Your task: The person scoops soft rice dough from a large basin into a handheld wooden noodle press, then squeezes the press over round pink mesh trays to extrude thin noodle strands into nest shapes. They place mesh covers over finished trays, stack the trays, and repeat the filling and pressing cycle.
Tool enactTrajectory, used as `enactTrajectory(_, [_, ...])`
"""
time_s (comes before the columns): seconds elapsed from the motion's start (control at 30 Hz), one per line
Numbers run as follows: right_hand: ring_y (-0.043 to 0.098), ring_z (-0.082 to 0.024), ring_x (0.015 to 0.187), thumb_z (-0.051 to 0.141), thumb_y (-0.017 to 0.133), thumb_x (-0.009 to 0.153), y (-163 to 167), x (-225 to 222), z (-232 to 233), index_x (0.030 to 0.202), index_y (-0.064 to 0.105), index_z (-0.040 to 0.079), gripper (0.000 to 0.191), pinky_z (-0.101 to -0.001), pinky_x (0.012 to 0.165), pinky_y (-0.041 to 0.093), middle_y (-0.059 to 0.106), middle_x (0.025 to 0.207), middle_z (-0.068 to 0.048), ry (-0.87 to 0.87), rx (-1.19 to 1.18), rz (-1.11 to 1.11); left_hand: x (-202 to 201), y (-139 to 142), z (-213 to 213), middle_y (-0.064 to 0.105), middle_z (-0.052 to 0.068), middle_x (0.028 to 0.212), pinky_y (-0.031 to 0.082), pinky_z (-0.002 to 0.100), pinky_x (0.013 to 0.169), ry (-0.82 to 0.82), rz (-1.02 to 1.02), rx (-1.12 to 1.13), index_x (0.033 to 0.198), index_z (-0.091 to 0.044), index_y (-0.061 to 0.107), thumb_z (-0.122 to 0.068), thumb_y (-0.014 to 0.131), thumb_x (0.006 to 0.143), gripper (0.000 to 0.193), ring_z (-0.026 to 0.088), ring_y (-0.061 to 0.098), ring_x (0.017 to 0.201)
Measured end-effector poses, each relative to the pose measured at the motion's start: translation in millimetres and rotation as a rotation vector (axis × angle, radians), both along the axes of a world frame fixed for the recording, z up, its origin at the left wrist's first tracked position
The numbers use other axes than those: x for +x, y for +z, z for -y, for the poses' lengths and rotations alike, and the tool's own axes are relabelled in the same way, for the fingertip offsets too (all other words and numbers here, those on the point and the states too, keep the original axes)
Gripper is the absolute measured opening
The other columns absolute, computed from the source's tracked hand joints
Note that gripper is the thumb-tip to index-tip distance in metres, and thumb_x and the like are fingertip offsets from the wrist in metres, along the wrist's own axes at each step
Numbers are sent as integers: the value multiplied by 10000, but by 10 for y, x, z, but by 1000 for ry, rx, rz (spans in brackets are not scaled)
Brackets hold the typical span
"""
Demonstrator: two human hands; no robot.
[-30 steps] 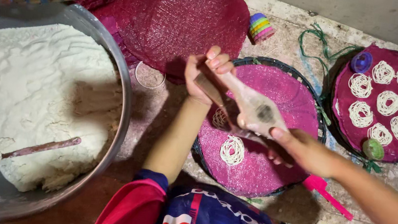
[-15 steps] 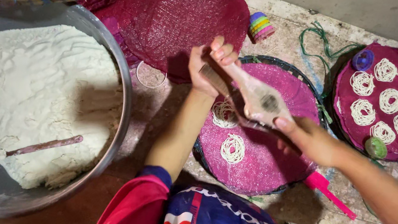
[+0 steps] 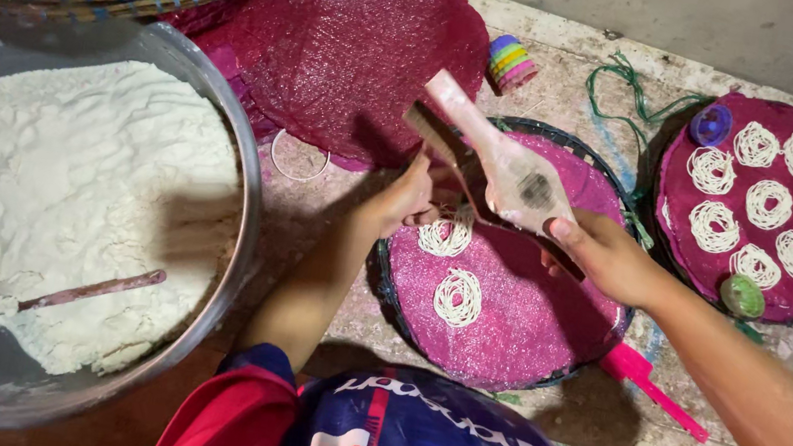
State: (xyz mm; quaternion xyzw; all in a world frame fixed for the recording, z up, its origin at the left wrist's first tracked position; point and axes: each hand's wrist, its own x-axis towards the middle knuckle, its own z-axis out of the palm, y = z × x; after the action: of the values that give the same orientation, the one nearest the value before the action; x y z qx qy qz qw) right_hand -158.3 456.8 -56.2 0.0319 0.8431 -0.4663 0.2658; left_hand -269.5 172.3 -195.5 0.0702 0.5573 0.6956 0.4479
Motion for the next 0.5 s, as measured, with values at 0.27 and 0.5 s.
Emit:
enactTrajectory(0.27, [669,-168,763,589,391,1028,-241,36,-189,1008,699,22,646,-324,709,535,716,836,-62,-40,-119,-139,181,-30,367,734,152,1290,539,337,774,288,-987,-229,1579,20,350,-222,475,1043,601,235,709,969])
enactTrajectory(0.5, [773,-216,884,686,314,878,32,95,-76,1139,694,110,738,-375,859,605,795,950,-104,-60,-305,447,-168,702,-37,525,125,1529,310,463,1256,162,95,1172,1540,-76,411,-632,397,986,784,270,451,1457])
